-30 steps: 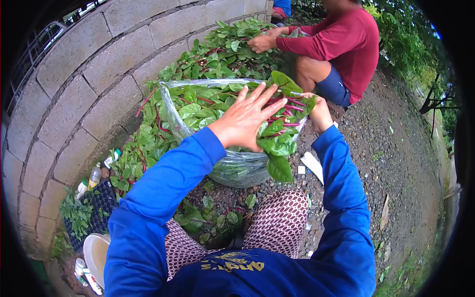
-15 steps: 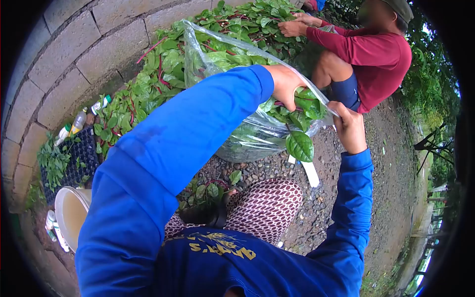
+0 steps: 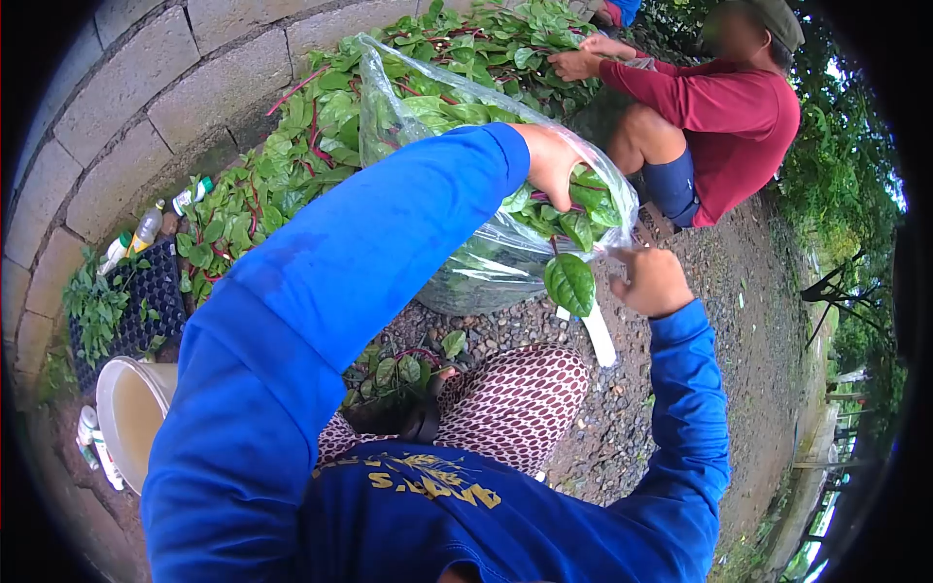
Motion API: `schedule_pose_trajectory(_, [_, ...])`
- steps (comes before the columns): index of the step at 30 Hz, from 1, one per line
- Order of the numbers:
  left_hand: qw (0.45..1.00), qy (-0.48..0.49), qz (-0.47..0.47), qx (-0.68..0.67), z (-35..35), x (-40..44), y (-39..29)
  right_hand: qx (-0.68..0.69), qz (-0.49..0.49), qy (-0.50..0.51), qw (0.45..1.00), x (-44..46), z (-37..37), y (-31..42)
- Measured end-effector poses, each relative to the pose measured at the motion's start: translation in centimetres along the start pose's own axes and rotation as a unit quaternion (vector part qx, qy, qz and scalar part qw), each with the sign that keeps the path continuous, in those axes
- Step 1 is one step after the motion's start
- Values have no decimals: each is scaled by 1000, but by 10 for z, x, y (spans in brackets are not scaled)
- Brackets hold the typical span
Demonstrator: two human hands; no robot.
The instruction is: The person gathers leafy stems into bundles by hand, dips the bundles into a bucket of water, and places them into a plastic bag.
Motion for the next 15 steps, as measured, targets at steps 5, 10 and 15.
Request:
schedule_pose_trajectory(5, [998, 28, 46, -17, 0, -2, -1, 73, 31, 17, 997, -31, -12, 35])
schedule_pose_trajectory(10, [990, -33, 29, 133, -8, -2, -10, 335, -32, -136, 932, -40, 75, -19])
schedule_pose_trajectory(15, [966, -104, -18, 236, 24, -20, -46, 280, -38, -160, 946, -11, 67, -60])
Point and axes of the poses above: each hand's wrist, its own x-axis towards the middle knuckle, its own z-axis out of the back of the hand, y = z × x, the point moved 5 cm from there along x, towards the middle knuckle, and after that the axes turned 13 degrees about -y, right-handed, at the moved point
